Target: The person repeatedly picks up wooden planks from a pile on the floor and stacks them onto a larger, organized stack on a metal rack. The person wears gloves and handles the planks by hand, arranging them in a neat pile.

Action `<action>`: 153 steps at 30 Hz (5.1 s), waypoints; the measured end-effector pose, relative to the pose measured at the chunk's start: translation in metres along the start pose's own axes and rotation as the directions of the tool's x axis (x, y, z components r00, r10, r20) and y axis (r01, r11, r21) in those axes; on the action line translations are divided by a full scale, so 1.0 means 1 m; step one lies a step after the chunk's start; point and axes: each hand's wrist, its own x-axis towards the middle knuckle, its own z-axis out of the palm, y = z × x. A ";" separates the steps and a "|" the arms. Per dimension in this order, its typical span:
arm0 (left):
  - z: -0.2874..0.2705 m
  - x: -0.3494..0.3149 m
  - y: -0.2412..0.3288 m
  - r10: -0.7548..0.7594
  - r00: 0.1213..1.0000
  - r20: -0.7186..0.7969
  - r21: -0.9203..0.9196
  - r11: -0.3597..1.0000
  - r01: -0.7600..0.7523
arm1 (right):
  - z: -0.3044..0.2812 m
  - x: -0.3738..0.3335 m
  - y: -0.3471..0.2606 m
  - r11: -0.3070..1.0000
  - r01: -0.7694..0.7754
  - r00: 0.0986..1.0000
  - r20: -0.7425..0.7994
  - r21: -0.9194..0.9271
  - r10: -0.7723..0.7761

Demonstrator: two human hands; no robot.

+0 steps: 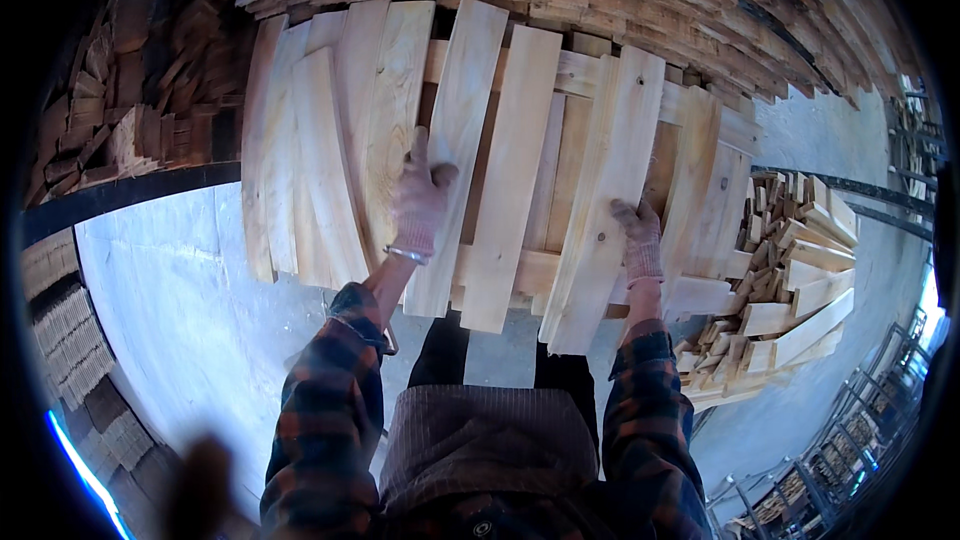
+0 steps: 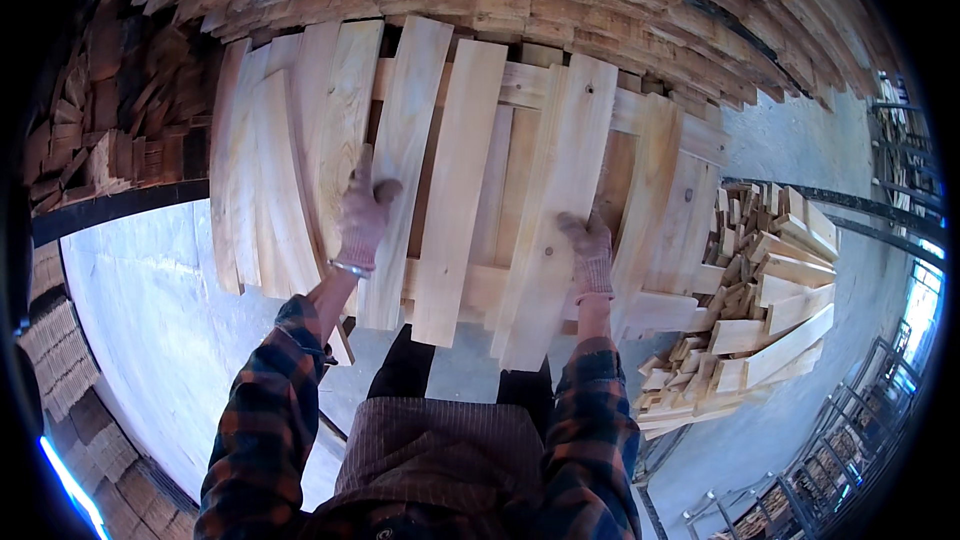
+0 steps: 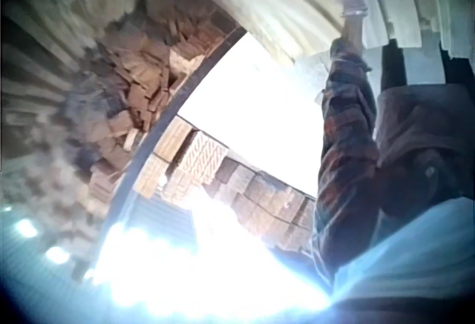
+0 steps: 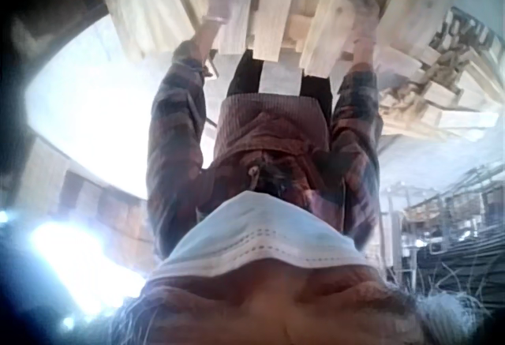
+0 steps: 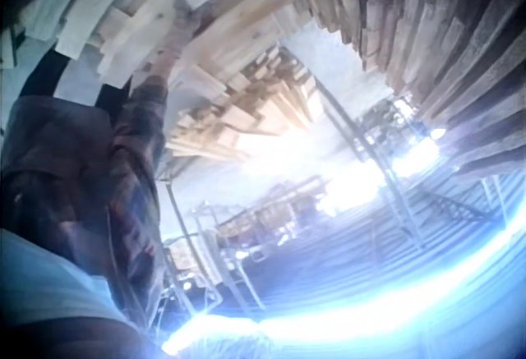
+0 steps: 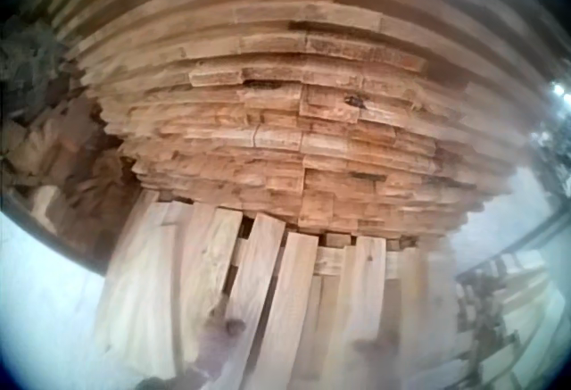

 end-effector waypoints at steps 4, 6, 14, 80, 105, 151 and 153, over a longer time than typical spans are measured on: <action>-0.014 -0.038 -0.026 0.409 0.905 -0.116 0.231 0.897 -0.376 | 0.024 -0.004 0.003 0.987 0.029 0.998 0.050 0.159 -0.037; -0.022 -0.034 -0.050 0.498 0.861 -0.108 0.434 0.802 -0.410 | 0.061 -0.006 0.002 0.974 0.024 0.996 0.073 0.226 -0.041; -0.013 -0.027 -0.070 0.405 0.914 -0.025 0.679 0.678 -0.282 | 0.101 0.002 -0.003 0.999 0.016 1.000 0.027 -0.028 -0.016; -0.051 -0.136 -0.161 -0.937 0.332 -0.112 -0.970 0.176 0.169 | 0.406 0.129 -0.165 -0.398 0.763 0.283 0.816 -0.510 -0.504; -0.093 -0.145 -0.090 -0.177 0.915 -0.362 -0.279 0.957 0.075 | 0.242 -0.160 -0.003 -0.210 0.886 0.371 0.903 -0.414 -0.218; 0.487 -0.379 0.339 0.276 0.422 0.864 -0.123 0.927 -0.356 | -0.487 -0.240 0.137 0.841 -0.540 0.336 -0.925 -0.035 0.177; 0.496 -0.374 0.337 0.249 0.394 0.885 -0.170 0.959 -0.225 | -0.492 -0.229 0.142 0.942 -0.235 0.395 -0.862 0.239 0.317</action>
